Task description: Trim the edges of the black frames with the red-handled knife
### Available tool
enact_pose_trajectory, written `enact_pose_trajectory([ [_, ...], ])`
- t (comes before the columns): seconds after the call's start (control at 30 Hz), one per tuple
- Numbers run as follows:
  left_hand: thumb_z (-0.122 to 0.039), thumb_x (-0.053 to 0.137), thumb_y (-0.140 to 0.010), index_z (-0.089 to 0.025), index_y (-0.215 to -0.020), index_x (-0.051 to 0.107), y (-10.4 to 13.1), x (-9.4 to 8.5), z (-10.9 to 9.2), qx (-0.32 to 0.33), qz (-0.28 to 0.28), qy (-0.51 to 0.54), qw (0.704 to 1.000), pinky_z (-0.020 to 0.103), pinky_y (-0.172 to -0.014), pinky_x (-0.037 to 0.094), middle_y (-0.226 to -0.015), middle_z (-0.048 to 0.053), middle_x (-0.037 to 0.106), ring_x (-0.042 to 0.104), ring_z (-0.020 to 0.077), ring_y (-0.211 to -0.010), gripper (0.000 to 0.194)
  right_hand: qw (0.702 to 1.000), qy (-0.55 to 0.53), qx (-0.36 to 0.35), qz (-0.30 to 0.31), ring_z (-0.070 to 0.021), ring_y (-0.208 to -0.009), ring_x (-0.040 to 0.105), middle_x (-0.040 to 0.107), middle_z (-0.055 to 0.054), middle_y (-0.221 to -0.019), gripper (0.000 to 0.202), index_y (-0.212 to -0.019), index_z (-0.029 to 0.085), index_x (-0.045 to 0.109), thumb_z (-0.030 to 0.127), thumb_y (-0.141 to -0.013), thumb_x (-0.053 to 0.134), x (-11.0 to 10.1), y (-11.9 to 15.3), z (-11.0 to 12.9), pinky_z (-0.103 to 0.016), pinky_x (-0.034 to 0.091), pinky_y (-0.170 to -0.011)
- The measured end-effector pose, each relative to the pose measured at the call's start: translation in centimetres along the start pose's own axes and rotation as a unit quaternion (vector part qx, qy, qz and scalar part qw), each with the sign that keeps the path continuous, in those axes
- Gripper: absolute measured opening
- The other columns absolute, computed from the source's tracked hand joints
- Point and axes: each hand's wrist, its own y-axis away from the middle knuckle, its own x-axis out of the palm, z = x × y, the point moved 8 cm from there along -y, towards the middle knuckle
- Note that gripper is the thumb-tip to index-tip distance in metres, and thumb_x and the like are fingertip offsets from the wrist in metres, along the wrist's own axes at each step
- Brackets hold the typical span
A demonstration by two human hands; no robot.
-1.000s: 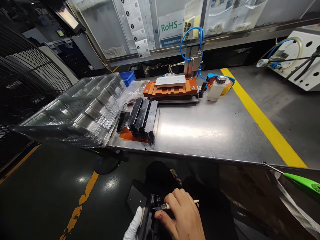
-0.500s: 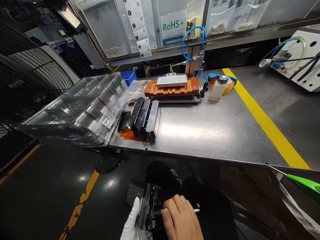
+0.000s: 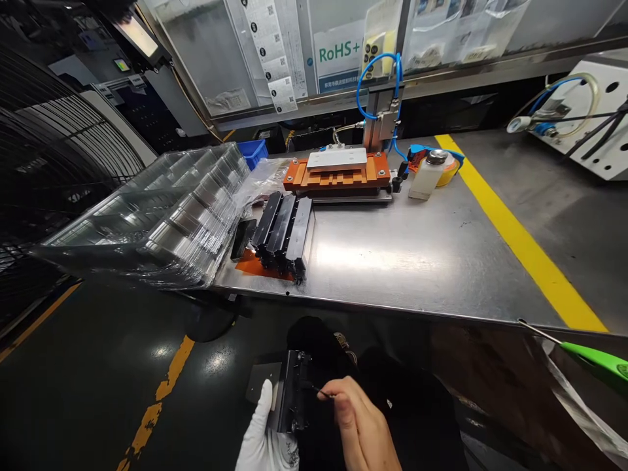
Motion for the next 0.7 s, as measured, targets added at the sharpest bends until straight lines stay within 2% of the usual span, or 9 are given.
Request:
enact_pose_trajectory([
  [0.07, -0.038, 0.056, -0.092, -0.018, -0.116, 0.060, 0.0, 0.0, -0.1, -0.001, -0.004, -0.004, 1.000, 0.039, -0.081, 0.056, -0.116, 0.008, 0.063, 0.063, 0.0188, -0.095, 0.031, 0.996, 0.006, -0.014, 0.087, -0.0149, -0.059, 0.059, 0.061, 0.003, -0.077, 0.048, -0.094, 0.029, 0.060, 0.064, -0.099, 0.027, 0.9, 0.0, 0.3, -0.025, 0.046, -0.054],
  [0.17, -0.038, 0.057, -0.092, -0.018, -0.116, 0.059, 0.0, 0.1, -0.1, -0.001, -0.013, -0.010, 1.000, 0.040, -0.082, 0.056, -0.117, 0.008, 0.063, 0.063, 0.0193, -0.096, 0.031, 0.985, 0.077, -0.067, 0.136, -0.0133, -0.054, 0.056, 0.059, 0.004, -0.072, 0.045, -0.087, 0.026, 0.056, 0.068, -0.093, 0.041, 1.5, 0.0, 0.9, -0.023, 0.042, -0.048],
  [0.3, -0.039, 0.056, -0.093, -0.019, -0.113, 0.061, 0.2, 0.2, -0.1, -0.001, -0.022, -0.017, 1.000, 0.040, -0.083, 0.056, -0.116, 0.008, 0.064, 0.063, 0.0191, -0.096, 0.029, 0.975, 0.135, -0.121, 0.130, -0.0119, -0.054, 0.057, 0.058, 0.005, -0.070, 0.037, -0.085, 0.025, 0.050, 0.061, -0.095, 0.045, 1.8, -0.3, 1.7, -0.021, 0.044, -0.050],
  [0.47, -0.040, 0.055, -0.093, -0.019, -0.111, 0.063, 0.3, 0.4, 0.0, -0.011, -0.027, -0.020, 0.999, 0.040, -0.084, 0.056, -0.114, 0.007, 0.066, 0.064, 0.0186, -0.095, 0.029, 0.968, 0.159, -0.134, 0.138, -0.0115, -0.055, 0.057, 0.056, 0.005, -0.070, 0.033, -0.080, 0.025, 0.047, 0.053, -0.097, 0.049, 2.1, -0.6, 2.3, -0.020, 0.044, -0.049],
  [0.63, -0.036, 0.058, -0.092, -0.016, -0.103, 0.067, -0.1, 0.6, 0.8, -0.033, -0.027, -0.004, 0.999, 0.039, -0.086, 0.056, -0.106, 0.007, 0.071, 0.068, 0.0181, -0.094, 0.025, 0.963, 0.176, -0.151, 0.137, -0.0096, -0.051, 0.053, 0.052, 0.005, -0.064, 0.044, -0.071, 0.023, 0.045, 0.056, -0.099, 0.041, 2.1, -0.7, 2.6, -0.019, 0.040, -0.047],
  [0.7, -0.030, 0.057, -0.093, -0.016, -0.096, 0.070, -0.3, 0.7, 1.1, -0.036, -0.026, 0.007, 0.999, 0.033, -0.090, 0.055, -0.099, 0.005, 0.075, 0.069, 0.0168, -0.097, 0.019, 0.954, 0.200, -0.185, 0.124, -0.0087, -0.048, 0.050, 0.050, 0.005, -0.059, 0.046, -0.066, 0.022, 0.043, 0.053, -0.101, 0.041, 2.1, -0.6, 2.9, -0.020, 0.037, -0.045],
])
